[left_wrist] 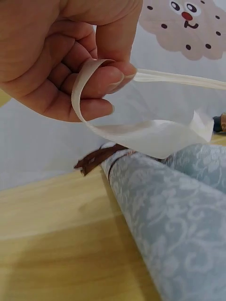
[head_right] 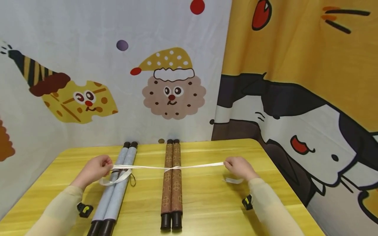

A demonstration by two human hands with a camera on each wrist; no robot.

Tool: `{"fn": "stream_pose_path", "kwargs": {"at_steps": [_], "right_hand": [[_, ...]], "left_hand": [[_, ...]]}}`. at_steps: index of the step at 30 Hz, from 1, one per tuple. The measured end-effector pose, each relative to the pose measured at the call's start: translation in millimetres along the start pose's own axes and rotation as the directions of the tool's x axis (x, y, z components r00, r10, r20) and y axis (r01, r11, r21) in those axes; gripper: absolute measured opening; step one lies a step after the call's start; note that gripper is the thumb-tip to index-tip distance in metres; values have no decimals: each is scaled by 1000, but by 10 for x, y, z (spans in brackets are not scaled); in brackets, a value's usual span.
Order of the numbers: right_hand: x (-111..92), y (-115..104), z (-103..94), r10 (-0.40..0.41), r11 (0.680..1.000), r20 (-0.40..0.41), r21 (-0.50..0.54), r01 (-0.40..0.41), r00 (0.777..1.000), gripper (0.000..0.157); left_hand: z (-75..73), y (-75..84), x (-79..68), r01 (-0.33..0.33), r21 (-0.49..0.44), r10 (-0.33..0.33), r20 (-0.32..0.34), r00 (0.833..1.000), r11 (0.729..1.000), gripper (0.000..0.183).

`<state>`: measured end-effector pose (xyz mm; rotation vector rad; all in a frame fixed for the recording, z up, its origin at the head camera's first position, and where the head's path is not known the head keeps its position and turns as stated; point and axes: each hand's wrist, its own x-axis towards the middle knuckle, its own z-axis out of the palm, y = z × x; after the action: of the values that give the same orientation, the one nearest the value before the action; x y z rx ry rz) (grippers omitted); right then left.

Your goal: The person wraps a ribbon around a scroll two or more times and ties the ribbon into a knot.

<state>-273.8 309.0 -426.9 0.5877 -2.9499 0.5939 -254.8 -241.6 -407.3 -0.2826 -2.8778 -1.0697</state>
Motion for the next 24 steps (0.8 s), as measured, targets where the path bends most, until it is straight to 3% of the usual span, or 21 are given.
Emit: {"fn": "stream_pose_path", "kwargs": {"at_steps": [4,9,16,21,24], "right_hand": [[6,-18,41,-6,999,2,-37,7,1000,39],[18,-50,69,-7,997,8,-73,8,1000,39],[22,-70,31,34,999,27,-26,-33,999,38],[14,-63,18,54,998,64,28,-56,996,38],[5,-51,22,64,997,76,36,-67,995,38]], "left_hand": [[-9,-21,-9,-30,3,30,-27,999,1000,8],[0,-85,-47,-3,-8,3,8,1000,1000,10],[49,-97,-35,15,-40,-14,24,1000,999,9],[42,-87,-39,66,-67,-57,131,990,996,9],[30,-90,-32,64,-27,-58,172,983,998,8]]}}
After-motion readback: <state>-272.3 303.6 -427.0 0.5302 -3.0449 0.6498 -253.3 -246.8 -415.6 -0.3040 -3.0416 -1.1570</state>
